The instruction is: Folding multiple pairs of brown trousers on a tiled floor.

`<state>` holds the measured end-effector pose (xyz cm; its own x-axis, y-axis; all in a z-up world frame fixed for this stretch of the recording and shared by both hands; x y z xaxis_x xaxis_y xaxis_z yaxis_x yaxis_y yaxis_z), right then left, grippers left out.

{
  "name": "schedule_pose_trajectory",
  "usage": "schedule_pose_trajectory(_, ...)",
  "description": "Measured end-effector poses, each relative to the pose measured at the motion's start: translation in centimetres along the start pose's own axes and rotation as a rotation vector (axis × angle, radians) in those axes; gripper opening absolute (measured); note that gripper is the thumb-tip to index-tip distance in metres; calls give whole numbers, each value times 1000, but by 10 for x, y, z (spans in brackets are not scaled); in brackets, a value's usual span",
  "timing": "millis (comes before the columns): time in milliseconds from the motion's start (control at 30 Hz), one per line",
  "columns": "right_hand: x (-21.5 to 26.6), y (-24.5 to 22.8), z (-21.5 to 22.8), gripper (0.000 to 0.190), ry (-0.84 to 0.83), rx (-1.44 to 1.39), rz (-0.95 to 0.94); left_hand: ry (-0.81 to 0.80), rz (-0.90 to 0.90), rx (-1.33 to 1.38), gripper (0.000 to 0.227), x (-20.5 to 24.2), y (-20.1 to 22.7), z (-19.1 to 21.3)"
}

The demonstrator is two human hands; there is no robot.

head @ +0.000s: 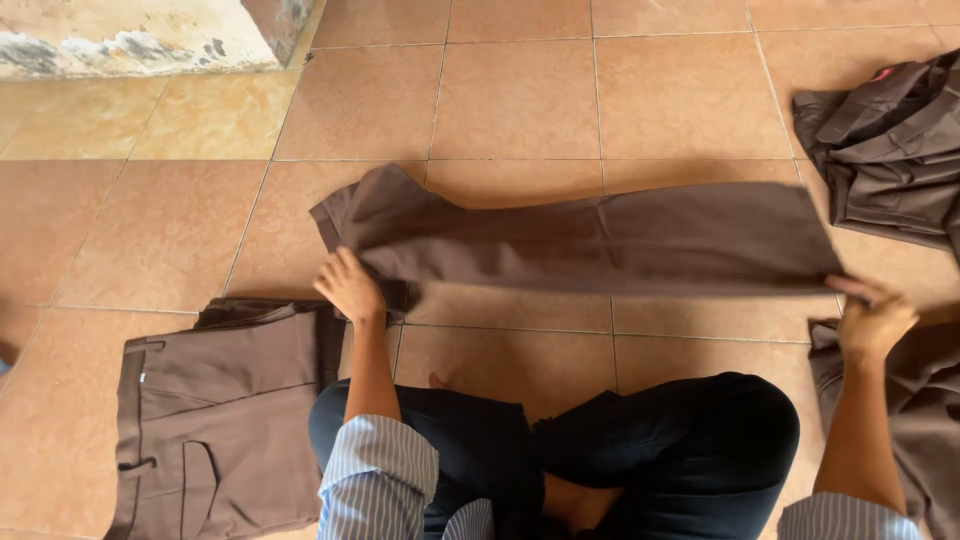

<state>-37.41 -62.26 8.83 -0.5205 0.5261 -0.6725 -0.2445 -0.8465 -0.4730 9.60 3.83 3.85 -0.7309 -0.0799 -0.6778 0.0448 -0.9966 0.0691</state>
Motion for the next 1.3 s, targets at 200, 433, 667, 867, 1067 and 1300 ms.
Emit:
schedule_pose_trajectory(200,151,171,-70,47,-559,415,-391,-614,-425,-281,27,101,35,-63)
schedule_pose_trajectory(433,142,148,-64,46,-597,510,-512,-619,-512,-377,26,164,52,-80)
schedule_pose_trajectory(667,60,207,-137,42,-890,902,-541,-464,-357,558,52,247,168,44)
schedule_pose_trajectory(867,-7,99,-269,53,-931,377,-395,-477,-391,433,63,311,182,56)
schedule_pose_trajectory(1067,-2,1,-338,72,-1032,267,-478,-566,-271,626,62,293,184,78)
schedule_pose_trajectory(1300,-21,-10,-354,69,-950,195,-391,-642,-251,605,60,287,185,82)
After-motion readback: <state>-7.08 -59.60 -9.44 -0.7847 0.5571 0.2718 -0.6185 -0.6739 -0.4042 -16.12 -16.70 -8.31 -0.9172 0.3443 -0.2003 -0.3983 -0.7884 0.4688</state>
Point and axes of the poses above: each hand's wrist, its own x-axis away from the middle knuckle, its own z-axis out of the back of the hand, y = z × x, the point moved 6 cm from there along -x, towards the middle knuckle
